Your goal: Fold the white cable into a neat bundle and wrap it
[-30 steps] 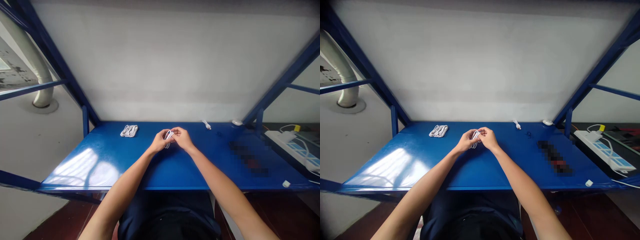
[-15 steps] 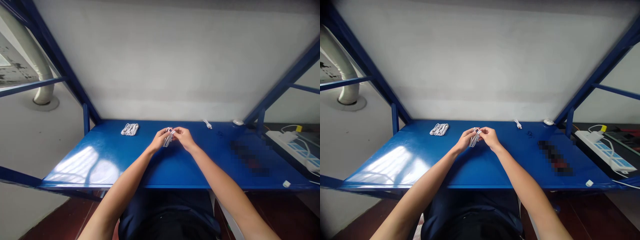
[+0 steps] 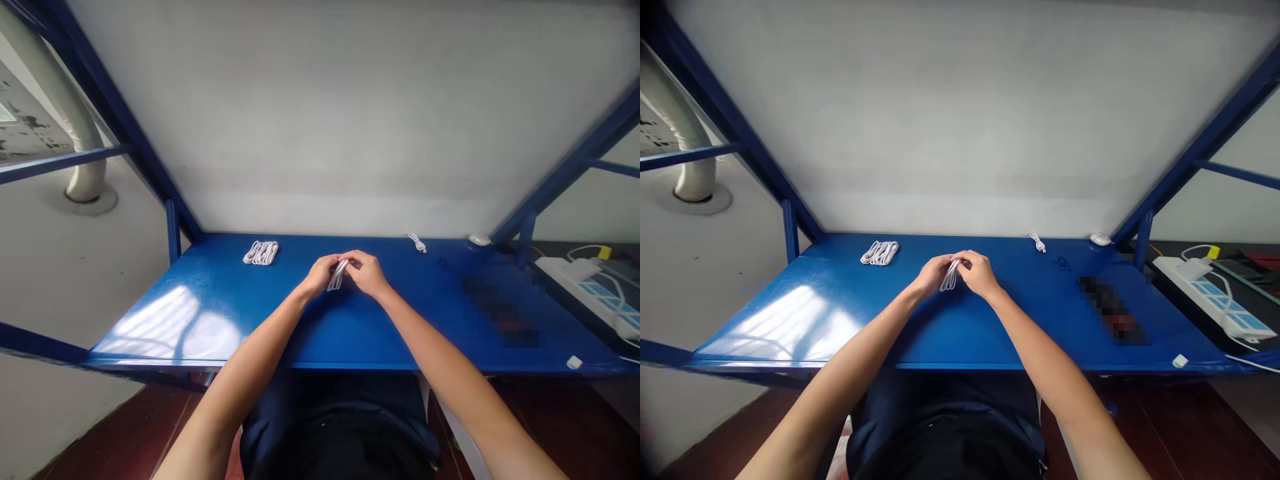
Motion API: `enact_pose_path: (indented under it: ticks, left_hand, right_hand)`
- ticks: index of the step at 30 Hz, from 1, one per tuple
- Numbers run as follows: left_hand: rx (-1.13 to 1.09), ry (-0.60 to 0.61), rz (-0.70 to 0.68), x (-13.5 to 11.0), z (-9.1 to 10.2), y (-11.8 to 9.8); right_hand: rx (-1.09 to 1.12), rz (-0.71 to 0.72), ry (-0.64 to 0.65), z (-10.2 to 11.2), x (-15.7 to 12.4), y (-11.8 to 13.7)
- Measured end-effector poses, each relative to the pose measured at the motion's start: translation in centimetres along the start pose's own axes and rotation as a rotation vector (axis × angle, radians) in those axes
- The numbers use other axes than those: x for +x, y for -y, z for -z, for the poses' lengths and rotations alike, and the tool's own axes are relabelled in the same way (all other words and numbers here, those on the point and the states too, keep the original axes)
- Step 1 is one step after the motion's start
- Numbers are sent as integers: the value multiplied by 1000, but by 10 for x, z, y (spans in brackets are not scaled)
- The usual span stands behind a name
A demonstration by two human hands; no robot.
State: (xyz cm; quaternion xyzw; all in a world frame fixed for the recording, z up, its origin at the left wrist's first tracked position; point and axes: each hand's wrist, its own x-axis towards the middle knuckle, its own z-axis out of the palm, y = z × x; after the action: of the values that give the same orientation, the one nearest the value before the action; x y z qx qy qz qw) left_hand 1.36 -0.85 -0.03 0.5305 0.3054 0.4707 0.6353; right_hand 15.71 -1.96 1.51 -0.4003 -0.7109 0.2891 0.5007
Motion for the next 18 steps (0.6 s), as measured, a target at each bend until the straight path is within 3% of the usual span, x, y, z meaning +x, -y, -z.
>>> enact_pose_path:
  ticks: [4, 18]
  left_hand:
    - [-22, -63, 54, -2, 2, -8]
    - [71, -361, -112, 2, 9, -14]
  right_hand:
    - [73, 17, 47, 2, 1, 1]
    - [43, 32, 95, 10, 2, 0]
